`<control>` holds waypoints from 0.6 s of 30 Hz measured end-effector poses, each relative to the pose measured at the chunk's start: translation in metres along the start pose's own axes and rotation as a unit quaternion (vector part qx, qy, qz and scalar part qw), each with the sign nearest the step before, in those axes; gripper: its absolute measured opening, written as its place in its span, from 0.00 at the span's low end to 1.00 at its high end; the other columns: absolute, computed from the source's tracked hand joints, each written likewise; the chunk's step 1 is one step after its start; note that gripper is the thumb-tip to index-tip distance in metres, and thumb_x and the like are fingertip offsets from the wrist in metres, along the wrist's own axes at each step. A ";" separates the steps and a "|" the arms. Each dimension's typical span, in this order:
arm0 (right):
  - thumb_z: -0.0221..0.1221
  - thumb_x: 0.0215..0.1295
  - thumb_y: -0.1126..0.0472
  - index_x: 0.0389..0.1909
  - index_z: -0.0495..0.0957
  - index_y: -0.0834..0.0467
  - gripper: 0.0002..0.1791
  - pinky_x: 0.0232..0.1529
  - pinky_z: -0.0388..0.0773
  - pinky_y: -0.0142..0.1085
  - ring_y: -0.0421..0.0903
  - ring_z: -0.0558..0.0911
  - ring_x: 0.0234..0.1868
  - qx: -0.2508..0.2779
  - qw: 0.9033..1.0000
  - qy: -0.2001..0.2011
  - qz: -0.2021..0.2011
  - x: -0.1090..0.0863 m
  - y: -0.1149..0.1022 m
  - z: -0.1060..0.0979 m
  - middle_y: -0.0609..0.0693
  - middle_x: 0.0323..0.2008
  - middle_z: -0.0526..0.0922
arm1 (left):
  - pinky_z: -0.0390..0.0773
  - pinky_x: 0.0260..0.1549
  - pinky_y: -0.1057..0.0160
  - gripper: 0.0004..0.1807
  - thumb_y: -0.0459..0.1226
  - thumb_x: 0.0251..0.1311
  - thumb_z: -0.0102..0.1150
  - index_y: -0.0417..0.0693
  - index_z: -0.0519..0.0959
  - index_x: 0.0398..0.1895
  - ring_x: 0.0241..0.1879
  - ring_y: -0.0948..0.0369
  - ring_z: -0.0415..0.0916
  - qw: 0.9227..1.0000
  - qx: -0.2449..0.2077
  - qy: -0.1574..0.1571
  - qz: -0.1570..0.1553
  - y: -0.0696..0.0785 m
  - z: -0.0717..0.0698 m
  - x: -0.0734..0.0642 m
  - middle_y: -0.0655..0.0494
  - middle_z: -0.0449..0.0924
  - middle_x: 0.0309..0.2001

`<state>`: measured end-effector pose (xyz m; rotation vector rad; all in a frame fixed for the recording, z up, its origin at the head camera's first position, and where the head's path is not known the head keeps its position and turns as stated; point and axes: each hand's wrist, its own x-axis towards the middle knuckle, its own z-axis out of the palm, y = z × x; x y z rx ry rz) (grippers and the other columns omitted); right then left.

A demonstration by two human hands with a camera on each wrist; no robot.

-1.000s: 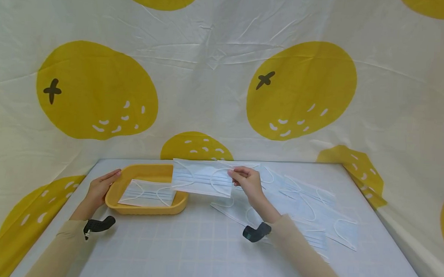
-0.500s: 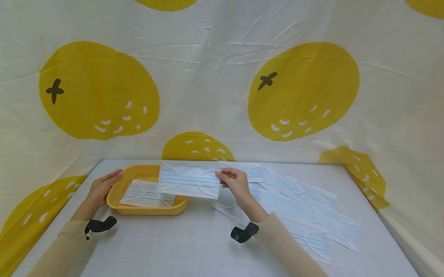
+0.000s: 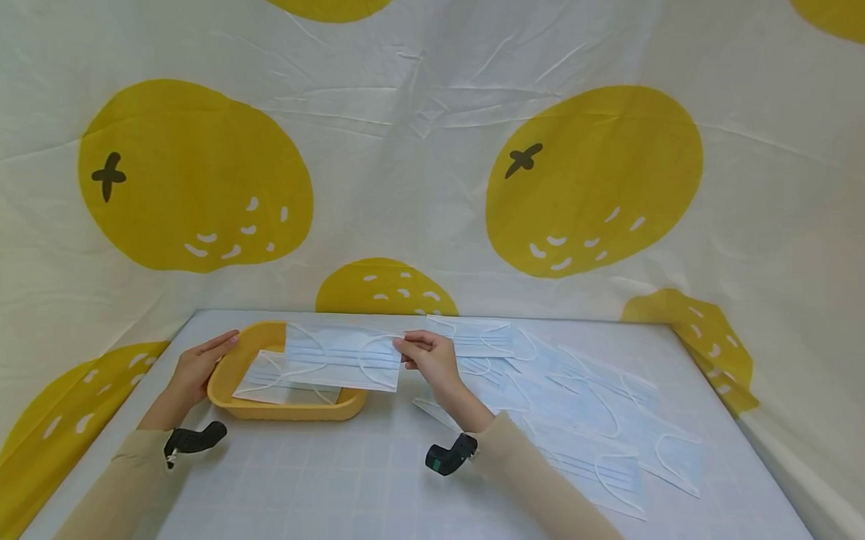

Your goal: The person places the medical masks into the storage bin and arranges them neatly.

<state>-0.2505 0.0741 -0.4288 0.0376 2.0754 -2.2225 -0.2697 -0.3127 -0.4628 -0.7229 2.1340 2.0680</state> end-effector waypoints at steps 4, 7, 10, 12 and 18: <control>0.64 0.60 0.65 0.41 0.80 0.68 0.12 0.26 0.77 0.24 0.37 0.76 0.22 0.006 1.000 0.000 -0.005 0.001 0.002 0.012 0.41 0.22 0.82 | 0.73 0.50 0.79 0.39 0.54 0.56 0.63 0.52 0.65 0.70 0.65 0.67 0.64 1.000 0.000 0.005 0.003 0.000 -0.001 0.000 0.56 0.59 0.73; 0.64 0.60 0.65 0.42 0.80 0.69 0.13 0.26 0.78 0.24 0.37 0.77 0.22 0.009 1.000 -0.001 -0.004 0.002 0.003 0.020 0.41 0.22 0.82 | 0.74 0.48 0.80 0.39 0.54 0.55 0.64 0.52 0.66 0.70 0.63 0.68 0.66 1.000 0.002 0.009 0.006 0.000 -0.001 0.000 0.56 0.60 0.72; 0.64 0.60 0.64 0.43 0.80 0.69 0.13 0.27 0.78 0.24 0.37 0.77 0.23 0.004 1.000 -0.002 -0.005 0.003 0.003 0.026 0.42 0.23 0.83 | 0.71 0.56 0.75 0.40 0.55 0.55 0.64 0.52 0.65 0.70 0.65 0.66 0.64 1.000 0.007 0.008 0.006 0.000 -0.001 0.001 0.56 0.59 0.73; 0.64 0.60 0.63 0.43 0.80 0.68 0.14 0.28 0.78 0.24 0.37 0.78 0.23 -0.001 1.000 -0.003 -0.004 0.003 0.003 0.030 0.43 0.25 0.84 | 0.68 0.61 0.70 0.41 0.55 0.55 0.63 0.51 0.65 0.70 0.68 0.64 0.62 1.000 0.009 0.008 0.005 -0.001 -0.001 0.002 0.55 0.58 0.73; 0.64 0.61 0.62 0.44 0.81 0.66 0.14 0.30 0.80 0.24 0.37 0.79 0.25 -0.013 1.000 -0.012 -0.003 0.005 -0.001 0.038 0.48 0.30 0.86 | 0.63 0.66 0.65 0.41 0.55 0.55 0.63 0.51 0.64 0.71 0.69 0.63 0.60 1.000 0.008 0.007 0.003 -0.001 -0.002 0.004 0.54 0.57 0.74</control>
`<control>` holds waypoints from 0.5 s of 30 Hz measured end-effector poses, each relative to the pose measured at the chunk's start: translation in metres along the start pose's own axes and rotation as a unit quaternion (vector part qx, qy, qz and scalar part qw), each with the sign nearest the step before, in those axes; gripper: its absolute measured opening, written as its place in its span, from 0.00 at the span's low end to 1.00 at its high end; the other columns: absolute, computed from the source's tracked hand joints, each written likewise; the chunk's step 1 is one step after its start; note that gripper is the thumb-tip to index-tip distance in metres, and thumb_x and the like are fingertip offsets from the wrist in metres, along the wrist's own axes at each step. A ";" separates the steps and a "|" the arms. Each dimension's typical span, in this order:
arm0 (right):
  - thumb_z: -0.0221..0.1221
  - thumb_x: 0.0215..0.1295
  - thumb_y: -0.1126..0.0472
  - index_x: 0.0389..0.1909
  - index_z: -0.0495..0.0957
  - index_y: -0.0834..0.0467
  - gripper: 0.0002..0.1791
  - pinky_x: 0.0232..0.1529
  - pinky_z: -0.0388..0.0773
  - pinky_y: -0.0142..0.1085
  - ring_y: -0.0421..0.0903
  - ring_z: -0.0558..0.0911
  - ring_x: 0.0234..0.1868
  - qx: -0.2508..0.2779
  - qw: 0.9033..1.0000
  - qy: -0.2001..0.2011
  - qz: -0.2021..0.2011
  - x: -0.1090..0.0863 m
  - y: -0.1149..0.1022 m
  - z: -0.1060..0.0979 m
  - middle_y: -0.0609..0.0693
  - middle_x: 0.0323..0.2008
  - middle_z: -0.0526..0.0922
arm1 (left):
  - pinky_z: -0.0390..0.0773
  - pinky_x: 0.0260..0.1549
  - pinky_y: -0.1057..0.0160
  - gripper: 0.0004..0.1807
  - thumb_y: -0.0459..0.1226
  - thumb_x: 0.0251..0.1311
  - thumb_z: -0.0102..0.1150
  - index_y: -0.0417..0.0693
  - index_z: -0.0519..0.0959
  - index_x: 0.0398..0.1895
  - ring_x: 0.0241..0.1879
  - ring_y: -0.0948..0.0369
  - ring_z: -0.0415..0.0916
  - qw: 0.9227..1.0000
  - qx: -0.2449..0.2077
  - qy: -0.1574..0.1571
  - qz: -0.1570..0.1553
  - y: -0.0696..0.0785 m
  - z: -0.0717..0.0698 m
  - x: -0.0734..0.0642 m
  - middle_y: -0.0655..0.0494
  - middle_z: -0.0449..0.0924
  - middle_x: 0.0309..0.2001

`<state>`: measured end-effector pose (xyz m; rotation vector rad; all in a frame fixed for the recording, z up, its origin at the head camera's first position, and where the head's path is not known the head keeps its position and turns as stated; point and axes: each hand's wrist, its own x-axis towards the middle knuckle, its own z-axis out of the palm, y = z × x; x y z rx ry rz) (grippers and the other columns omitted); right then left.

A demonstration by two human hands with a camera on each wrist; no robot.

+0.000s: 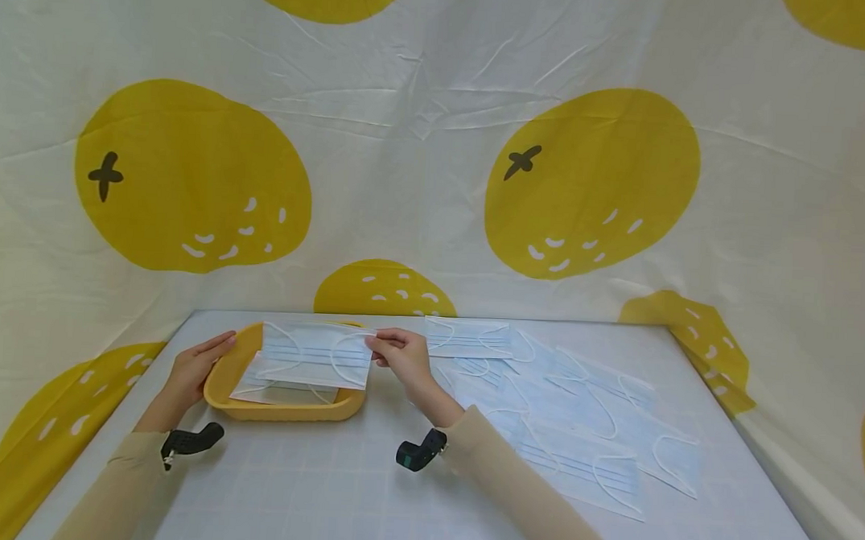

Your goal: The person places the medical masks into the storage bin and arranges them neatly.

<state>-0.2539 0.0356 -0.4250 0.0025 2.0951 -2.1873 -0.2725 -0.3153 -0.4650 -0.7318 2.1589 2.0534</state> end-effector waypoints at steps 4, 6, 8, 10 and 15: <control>0.65 0.61 0.62 0.45 0.81 0.66 0.15 0.30 0.80 0.25 0.37 0.79 0.25 0.000 1.000 -0.002 0.005 0.003 -0.001 0.005 0.49 0.31 0.87 | 0.63 0.66 0.64 0.41 0.55 0.56 0.63 0.51 0.64 0.71 0.69 0.62 0.60 1.000 -0.001 -0.002 0.003 0.000 0.001 -0.001 0.54 0.57 0.74; 0.65 0.60 0.61 0.45 0.81 0.66 0.15 0.30 0.80 0.25 0.37 0.80 0.25 -0.001 1.000 -0.003 0.012 0.004 0.000 0.007 0.48 0.31 0.87 | 0.63 0.66 0.65 0.41 0.55 0.56 0.63 0.51 0.64 0.70 0.69 0.62 0.59 1.000 -0.005 -0.004 0.003 0.001 0.001 -0.002 0.54 0.57 0.74; 0.65 0.61 0.60 0.45 0.81 0.66 0.15 0.31 0.80 0.25 0.37 0.79 0.26 -0.004 1.000 -0.007 0.016 0.005 0.000 0.009 0.48 0.31 0.86 | 0.63 0.66 0.65 0.40 0.55 0.56 0.63 0.51 0.64 0.70 0.69 0.62 0.60 1.000 -0.009 -0.005 0.005 0.000 0.001 -0.002 0.54 0.58 0.73; 0.65 0.61 0.60 0.46 0.80 0.65 0.16 0.32 0.80 0.26 0.37 0.79 0.26 -0.008 1.000 -0.013 0.021 0.006 0.001 0.011 0.48 0.31 0.86 | 0.64 0.65 0.66 0.40 0.54 0.56 0.63 0.51 0.64 0.70 0.68 0.63 0.61 1.000 -0.011 -0.005 0.007 0.000 0.001 -0.002 0.57 0.59 0.73; 0.64 0.62 0.61 0.47 0.80 0.67 0.17 0.35 0.82 0.28 0.37 0.79 0.26 -0.022 0.999 -0.025 0.018 0.001 -0.006 0.016 0.50 0.33 0.87 | 0.67 0.63 0.69 0.38 0.53 0.55 0.65 0.52 0.67 0.69 0.64 0.67 0.65 1.000 -0.015 -0.003 0.013 -0.001 -0.001 -0.003 0.74 0.75 0.58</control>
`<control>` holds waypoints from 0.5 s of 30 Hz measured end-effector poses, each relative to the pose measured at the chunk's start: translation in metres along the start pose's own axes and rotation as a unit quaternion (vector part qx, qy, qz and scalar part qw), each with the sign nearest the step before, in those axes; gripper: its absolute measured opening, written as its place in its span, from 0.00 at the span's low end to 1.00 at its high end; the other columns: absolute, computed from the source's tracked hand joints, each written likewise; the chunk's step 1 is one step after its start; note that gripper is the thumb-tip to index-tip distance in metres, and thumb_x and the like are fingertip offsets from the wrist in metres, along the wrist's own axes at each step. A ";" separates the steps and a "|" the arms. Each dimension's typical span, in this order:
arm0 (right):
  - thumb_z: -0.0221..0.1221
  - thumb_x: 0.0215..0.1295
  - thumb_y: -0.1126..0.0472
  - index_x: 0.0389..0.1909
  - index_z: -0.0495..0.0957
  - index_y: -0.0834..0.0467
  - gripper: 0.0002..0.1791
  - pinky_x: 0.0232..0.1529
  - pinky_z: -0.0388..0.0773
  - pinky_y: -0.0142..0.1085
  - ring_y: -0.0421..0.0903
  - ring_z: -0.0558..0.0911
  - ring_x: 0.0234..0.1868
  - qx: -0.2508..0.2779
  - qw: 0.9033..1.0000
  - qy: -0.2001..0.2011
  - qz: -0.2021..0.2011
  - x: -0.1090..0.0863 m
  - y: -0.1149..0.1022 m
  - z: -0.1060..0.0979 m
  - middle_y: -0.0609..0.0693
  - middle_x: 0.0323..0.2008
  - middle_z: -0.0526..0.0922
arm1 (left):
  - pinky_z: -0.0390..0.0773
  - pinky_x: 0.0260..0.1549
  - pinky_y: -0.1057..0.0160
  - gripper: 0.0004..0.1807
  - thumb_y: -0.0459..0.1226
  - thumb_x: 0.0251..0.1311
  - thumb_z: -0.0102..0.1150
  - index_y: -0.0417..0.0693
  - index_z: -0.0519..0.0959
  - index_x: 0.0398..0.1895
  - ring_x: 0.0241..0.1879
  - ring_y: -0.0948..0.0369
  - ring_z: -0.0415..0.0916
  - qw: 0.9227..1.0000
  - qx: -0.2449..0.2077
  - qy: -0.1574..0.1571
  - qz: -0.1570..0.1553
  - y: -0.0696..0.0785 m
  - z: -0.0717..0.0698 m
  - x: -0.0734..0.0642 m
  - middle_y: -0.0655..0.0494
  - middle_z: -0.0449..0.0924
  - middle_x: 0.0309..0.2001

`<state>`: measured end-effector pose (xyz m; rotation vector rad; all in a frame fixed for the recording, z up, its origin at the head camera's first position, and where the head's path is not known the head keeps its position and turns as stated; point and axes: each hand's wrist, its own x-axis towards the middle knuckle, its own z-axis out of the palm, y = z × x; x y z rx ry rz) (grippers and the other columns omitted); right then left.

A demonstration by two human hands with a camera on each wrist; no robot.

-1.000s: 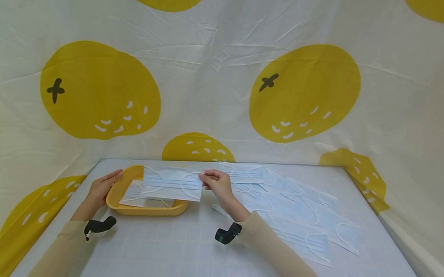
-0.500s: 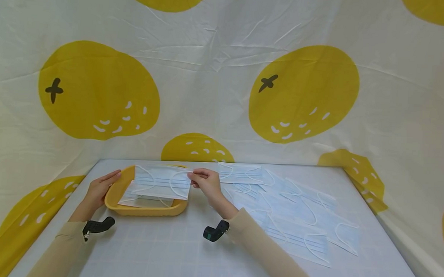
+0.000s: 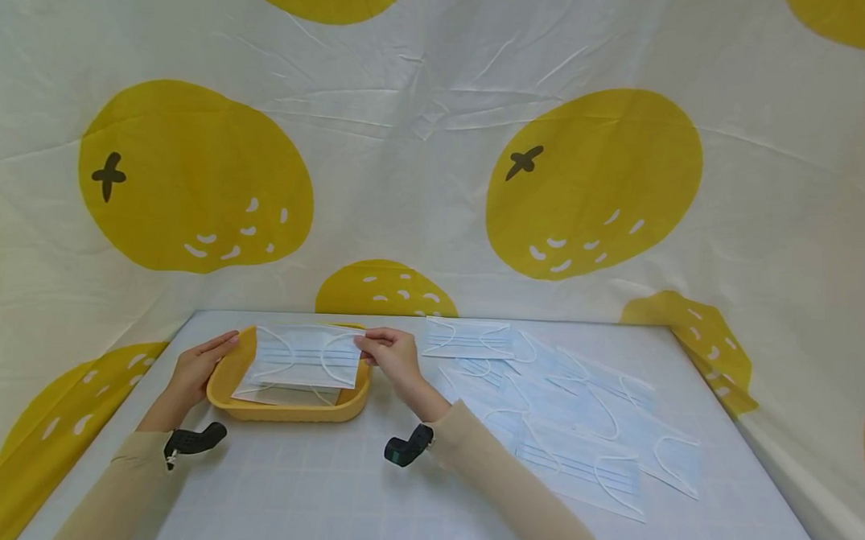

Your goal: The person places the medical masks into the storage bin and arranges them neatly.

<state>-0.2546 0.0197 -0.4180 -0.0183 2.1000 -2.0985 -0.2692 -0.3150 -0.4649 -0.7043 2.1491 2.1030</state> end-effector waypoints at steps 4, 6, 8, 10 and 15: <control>0.65 0.60 0.60 0.46 0.81 0.66 0.16 0.33 0.82 0.26 0.37 0.80 0.26 0.006 1.000 0.003 0.002 0.008 0.008 0.006 0.50 0.32 0.87 | 0.67 0.63 0.69 0.39 0.53 0.54 0.66 0.52 0.68 0.68 0.58 0.70 0.68 1.000 -0.002 0.004 0.002 0.000 0.001 -0.001 0.81 0.78 0.41; 0.65 0.60 0.60 0.45 0.81 0.66 0.15 0.33 0.82 0.26 0.37 0.80 0.26 0.004 1.000 0.004 0.002 0.009 0.008 0.009 0.50 0.32 0.86 | 0.70 0.60 0.71 0.38 0.53 0.53 0.66 0.52 0.69 0.67 0.55 0.73 0.70 1.000 -0.002 0.006 0.004 0.000 0.001 -0.001 0.82 0.77 0.37; 0.65 0.60 0.60 0.44 0.82 0.65 0.15 0.33 0.82 0.26 0.37 0.80 0.26 -0.001 1.000 0.004 0.003 0.009 0.008 0.012 0.51 0.32 0.87 | 0.72 0.56 0.74 0.37 0.53 0.54 0.66 0.53 0.70 0.67 0.50 0.75 0.71 1.000 -0.002 0.008 0.004 0.001 0.001 -0.002 0.82 0.78 0.37; 0.65 0.60 0.60 0.44 0.82 0.65 0.15 0.33 0.82 0.26 0.38 0.80 0.25 -0.006 1.000 0.004 0.005 0.008 0.007 0.015 0.53 0.33 0.87 | 0.73 0.53 0.76 0.36 0.53 0.54 0.66 0.53 0.70 0.66 0.48 0.76 0.72 1.000 0.000 0.012 0.004 0.001 0.001 -0.002 0.81 0.79 0.41; 0.65 0.60 0.61 0.44 0.82 0.66 0.14 0.33 0.82 0.27 0.37 0.80 0.25 -0.007 1.000 0.003 0.012 0.008 0.006 0.022 0.56 0.35 0.87 | 0.70 0.59 0.71 0.37 0.54 0.53 0.67 0.52 0.70 0.66 0.53 0.73 0.71 1.000 0.001 0.020 0.001 0.001 0.003 -0.002 0.74 0.77 0.56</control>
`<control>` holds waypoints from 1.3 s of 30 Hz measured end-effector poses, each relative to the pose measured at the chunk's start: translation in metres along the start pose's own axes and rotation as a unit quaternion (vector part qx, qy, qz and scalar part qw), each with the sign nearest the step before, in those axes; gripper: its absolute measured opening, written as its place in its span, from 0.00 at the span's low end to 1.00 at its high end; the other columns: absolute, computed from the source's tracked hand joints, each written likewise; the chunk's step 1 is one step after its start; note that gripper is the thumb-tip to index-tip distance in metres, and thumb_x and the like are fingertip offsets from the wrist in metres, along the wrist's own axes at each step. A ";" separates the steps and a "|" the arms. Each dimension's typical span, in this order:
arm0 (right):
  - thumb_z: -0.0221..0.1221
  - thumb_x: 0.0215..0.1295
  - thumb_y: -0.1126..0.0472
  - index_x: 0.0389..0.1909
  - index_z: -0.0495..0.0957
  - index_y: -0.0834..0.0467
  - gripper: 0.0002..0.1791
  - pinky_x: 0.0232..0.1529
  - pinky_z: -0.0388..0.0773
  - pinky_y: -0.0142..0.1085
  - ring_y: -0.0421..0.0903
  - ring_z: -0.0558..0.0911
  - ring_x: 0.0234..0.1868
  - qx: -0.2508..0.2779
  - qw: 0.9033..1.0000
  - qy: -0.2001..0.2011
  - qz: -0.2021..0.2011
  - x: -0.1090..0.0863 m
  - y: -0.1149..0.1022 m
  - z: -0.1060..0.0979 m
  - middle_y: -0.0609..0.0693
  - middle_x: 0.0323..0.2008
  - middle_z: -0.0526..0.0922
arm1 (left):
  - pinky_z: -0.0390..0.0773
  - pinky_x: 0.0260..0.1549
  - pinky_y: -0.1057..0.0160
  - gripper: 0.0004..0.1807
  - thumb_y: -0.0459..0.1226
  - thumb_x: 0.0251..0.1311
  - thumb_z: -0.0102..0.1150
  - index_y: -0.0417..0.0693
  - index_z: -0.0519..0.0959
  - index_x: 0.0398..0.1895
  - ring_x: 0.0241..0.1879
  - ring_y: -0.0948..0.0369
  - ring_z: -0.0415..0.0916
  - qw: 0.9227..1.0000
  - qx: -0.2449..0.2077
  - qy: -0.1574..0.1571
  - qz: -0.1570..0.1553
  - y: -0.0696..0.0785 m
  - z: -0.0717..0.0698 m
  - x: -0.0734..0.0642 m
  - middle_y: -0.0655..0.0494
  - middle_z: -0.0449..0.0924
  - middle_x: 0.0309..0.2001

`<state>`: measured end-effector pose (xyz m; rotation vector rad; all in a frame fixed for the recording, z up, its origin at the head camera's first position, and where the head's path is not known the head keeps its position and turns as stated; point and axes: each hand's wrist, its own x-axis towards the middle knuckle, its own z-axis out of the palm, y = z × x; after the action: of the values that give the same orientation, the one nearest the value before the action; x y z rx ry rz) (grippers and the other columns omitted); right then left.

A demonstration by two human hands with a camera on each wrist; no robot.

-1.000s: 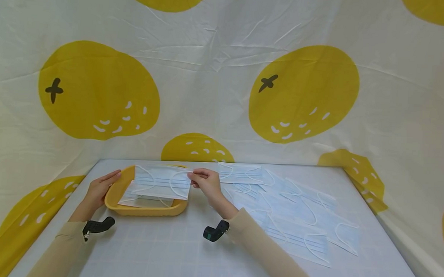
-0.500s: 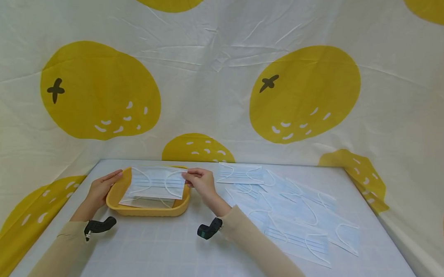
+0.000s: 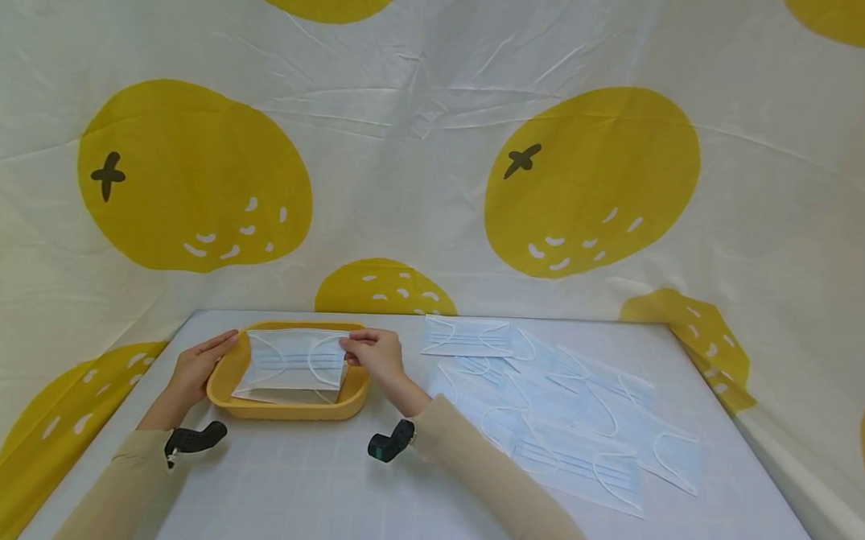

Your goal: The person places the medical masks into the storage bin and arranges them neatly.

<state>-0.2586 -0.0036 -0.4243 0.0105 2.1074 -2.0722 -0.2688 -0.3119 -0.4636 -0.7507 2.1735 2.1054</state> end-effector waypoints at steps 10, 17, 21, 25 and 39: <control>0.65 0.60 0.59 0.44 0.82 0.65 0.15 0.32 0.82 0.27 0.37 0.81 0.23 -0.008 1.000 -0.007 0.000 0.004 0.003 0.012 0.56 0.34 0.86 | 0.65 0.65 0.65 0.39 0.54 0.54 0.65 0.50 0.67 0.68 0.67 0.63 0.64 1.000 0.007 -0.003 -0.001 0.001 0.001 0.002 0.62 0.68 0.68; 0.66 0.60 0.60 0.43 0.82 0.66 0.14 0.30 0.82 0.27 0.36 0.80 0.21 -0.001 1.000 0.000 0.002 0.005 0.003 0.017 0.56 0.32 0.87 | 0.66 0.64 0.66 0.38 0.53 0.55 0.65 0.51 0.68 0.68 0.64 0.66 0.66 1.000 0.009 0.000 0.002 0.001 0.002 0.002 0.62 0.68 0.68; 0.66 0.60 0.60 0.42 0.83 0.65 0.14 0.29 0.82 0.27 0.36 0.80 0.21 -0.010 1.000 0.003 0.002 0.004 0.002 0.020 0.56 0.32 0.87 | 0.67 0.64 0.66 0.38 0.54 0.55 0.65 0.50 0.68 0.67 0.63 0.66 0.68 1.000 0.014 0.002 0.007 0.000 0.001 0.002 0.64 0.70 0.66; 0.66 0.60 0.59 0.42 0.83 0.65 0.14 0.29 0.82 0.26 0.37 0.80 0.21 -0.013 1.000 0.004 0.002 0.004 0.001 0.023 0.56 0.31 0.86 | 0.66 0.65 0.64 0.37 0.53 0.56 0.64 0.50 0.68 0.68 0.64 0.65 0.66 1.000 0.020 0.003 0.008 -0.001 0.001 0.003 0.59 0.67 0.69; 0.66 0.60 0.60 0.43 0.83 0.65 0.14 0.33 0.83 0.29 0.37 0.82 0.22 -0.004 0.999 -0.018 0.028 0.007 0.001 0.030 0.57 0.35 0.87 | 0.67 0.62 0.67 0.37 0.52 0.58 0.63 0.49 0.67 0.69 0.62 0.67 0.68 1.000 0.016 -0.006 0.010 -0.001 0.000 0.003 0.68 0.74 0.62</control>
<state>-0.2611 -0.0340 -0.4262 0.0314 2.0695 -2.0181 -0.2710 -0.3125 -0.4656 -0.7154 2.2135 2.0731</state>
